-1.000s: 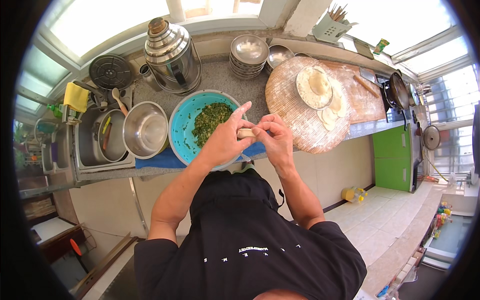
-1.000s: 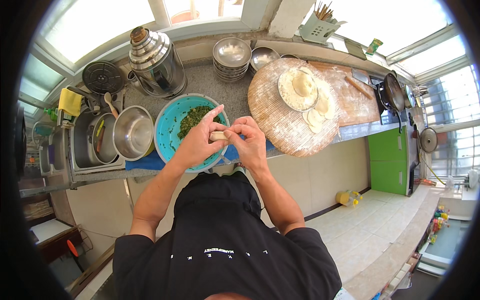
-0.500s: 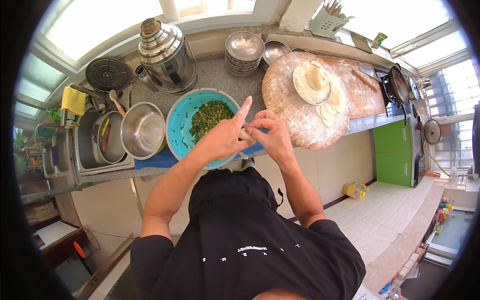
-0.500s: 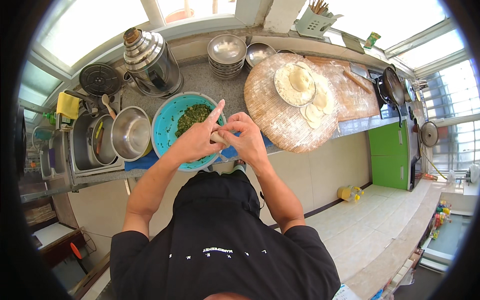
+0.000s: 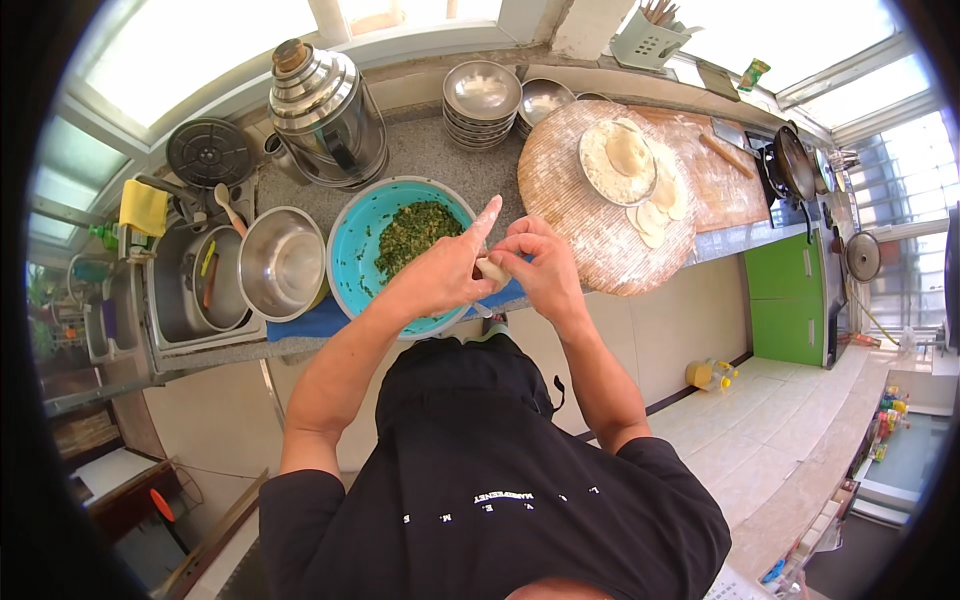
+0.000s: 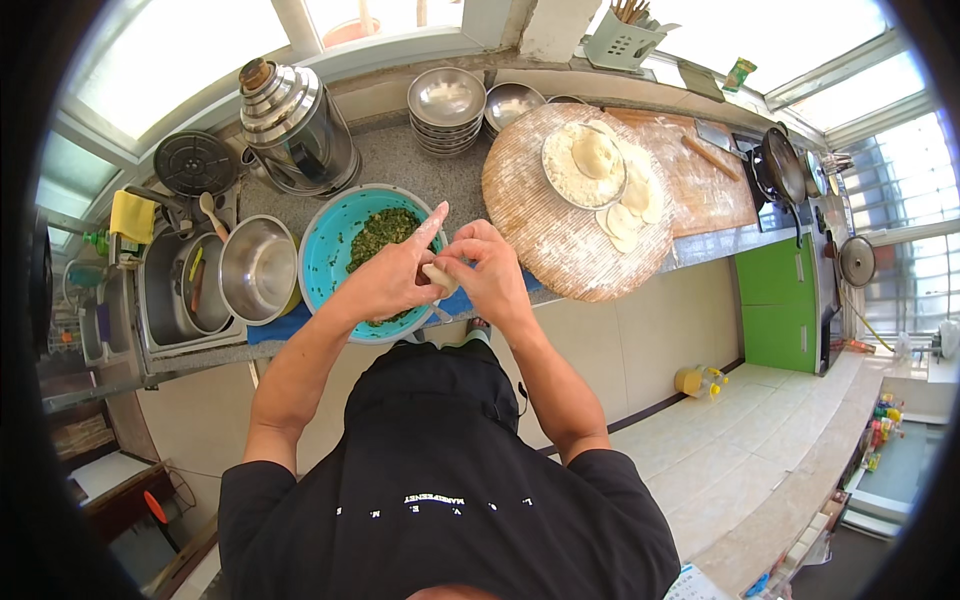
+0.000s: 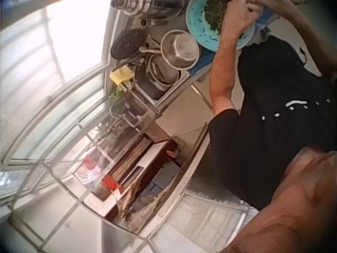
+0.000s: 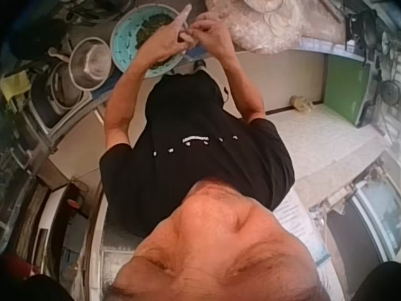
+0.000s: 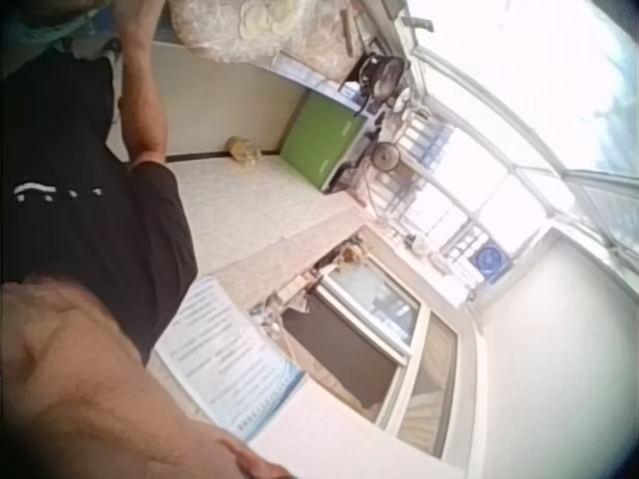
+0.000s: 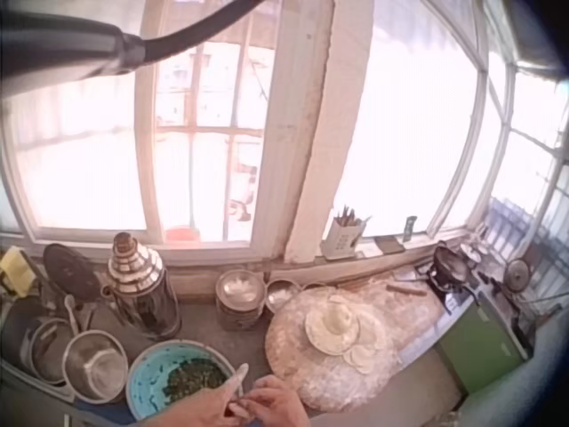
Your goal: The person rolls small dough balls into flat circular wrappers using a rolling pin on a floured board. They then place a green vegetable filling onto the wrappers and fold them into dumplings.
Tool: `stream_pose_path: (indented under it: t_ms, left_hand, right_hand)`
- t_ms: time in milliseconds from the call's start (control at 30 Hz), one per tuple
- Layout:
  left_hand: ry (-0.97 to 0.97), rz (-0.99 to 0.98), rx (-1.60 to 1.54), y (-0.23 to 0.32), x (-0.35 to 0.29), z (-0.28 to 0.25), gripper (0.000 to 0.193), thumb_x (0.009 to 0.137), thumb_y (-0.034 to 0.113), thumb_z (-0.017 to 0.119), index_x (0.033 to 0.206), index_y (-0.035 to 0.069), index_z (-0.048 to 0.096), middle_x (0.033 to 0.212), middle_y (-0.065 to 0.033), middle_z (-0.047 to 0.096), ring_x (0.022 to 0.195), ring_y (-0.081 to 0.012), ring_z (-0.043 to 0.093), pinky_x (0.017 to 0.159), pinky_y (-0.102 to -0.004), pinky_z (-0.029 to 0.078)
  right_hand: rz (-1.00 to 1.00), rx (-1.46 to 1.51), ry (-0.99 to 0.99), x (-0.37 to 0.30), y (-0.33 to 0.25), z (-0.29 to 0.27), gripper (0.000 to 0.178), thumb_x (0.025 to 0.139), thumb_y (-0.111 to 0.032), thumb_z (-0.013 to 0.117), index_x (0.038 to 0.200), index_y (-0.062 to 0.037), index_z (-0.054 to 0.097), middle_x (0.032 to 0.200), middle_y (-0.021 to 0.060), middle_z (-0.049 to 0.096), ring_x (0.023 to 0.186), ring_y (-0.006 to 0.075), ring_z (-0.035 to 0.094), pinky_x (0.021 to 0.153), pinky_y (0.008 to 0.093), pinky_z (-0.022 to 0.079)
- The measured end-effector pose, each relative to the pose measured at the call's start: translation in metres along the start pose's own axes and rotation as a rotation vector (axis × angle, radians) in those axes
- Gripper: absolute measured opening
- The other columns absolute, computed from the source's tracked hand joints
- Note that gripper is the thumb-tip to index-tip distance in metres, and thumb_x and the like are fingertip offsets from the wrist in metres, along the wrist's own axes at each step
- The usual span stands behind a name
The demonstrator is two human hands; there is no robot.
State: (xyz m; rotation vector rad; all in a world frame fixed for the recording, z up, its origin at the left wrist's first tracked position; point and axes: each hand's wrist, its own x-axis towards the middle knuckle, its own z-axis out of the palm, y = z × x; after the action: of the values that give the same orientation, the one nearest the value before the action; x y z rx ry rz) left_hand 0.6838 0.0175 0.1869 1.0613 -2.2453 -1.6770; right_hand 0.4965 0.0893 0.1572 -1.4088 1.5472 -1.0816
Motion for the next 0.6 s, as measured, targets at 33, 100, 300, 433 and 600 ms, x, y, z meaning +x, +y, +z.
stream_pose_path:
  t_ms: [33, 100, 300, 433, 600]
  left_hand:
    - [-0.011, -0.015, -0.028, 0.003, -0.001, -0.002, 0.114, 0.087, 0.009, 0.078, 0.173, 0.004, 0.005, 0.094, -0.0143, 0.076, 0.081, -0.0228, 0.070, 0.085, -0.0340, 0.056]
    - [-0.024, -0.021, -0.078, 0.004, -0.002, -0.002, 0.113, 0.087, 0.008, 0.078, 0.173, 0.004, 0.004, 0.093, -0.0137, 0.075, 0.080, -0.0202, 0.068, 0.085, -0.0328, 0.055]
    - [-0.028, 0.059, -0.175, -0.006, -0.006, 0.000, 0.109, 0.088, 0.014, 0.076, 0.172, 0.002, 0.007, 0.094, -0.0181, 0.076, 0.082, -0.0273, 0.071, 0.087, -0.0368, 0.055]
    - [-0.070, 0.054, -0.149, -0.006, -0.007, -0.002, 0.110, 0.089, 0.009, 0.076, 0.173, 0.003, 0.004, 0.094, -0.0138, 0.075, 0.083, -0.0206, 0.069, 0.086, -0.0334, 0.055]
    - [-0.082, 0.066, -0.138, -0.006, -0.009, -0.001, 0.111, 0.090, 0.006, 0.076, 0.173, 0.003, 0.003, 0.093, -0.0117, 0.074, 0.083, -0.0176, 0.068, 0.085, -0.0322, 0.054]
  right_hand:
    - [-0.008, -0.013, 0.027, -0.001, -0.001, 0.001, 0.010, 0.090, -0.008, 0.080, 0.098, -0.0017, 0.081, 0.101, 0.0039, 0.060, 0.092, 0.0170, 0.062, 0.080, 0.0307, 0.050]
    - [-0.023, -0.040, 0.081, -0.004, -0.003, 0.003, 0.010, 0.092, -0.008, 0.078, 0.098, -0.0013, 0.081, 0.102, 0.0046, 0.061, 0.092, 0.0175, 0.063, 0.081, 0.0307, 0.050]
    - [0.038, 0.249, 0.036, -0.003, 0.010, 0.001, 0.012, 0.097, -0.008, 0.074, 0.099, 0.0022, 0.080, 0.103, 0.0048, 0.063, 0.094, 0.0152, 0.062, 0.083, 0.0299, 0.051]
    - [0.131, 0.456, -0.078, -0.005, 0.014, -0.003, 0.012, 0.096, -0.008, 0.076, 0.097, 0.0025, 0.081, 0.104, 0.0039, 0.064, 0.096, 0.0125, 0.061, 0.083, 0.0279, 0.050]
    - [0.109, 0.386, -0.082, -0.008, 0.012, -0.003, 0.010, 0.093, -0.006, 0.077, 0.093, 0.0029, 0.080, 0.101, 0.0036, 0.064, 0.094, 0.0109, 0.060, 0.081, 0.0266, 0.050]
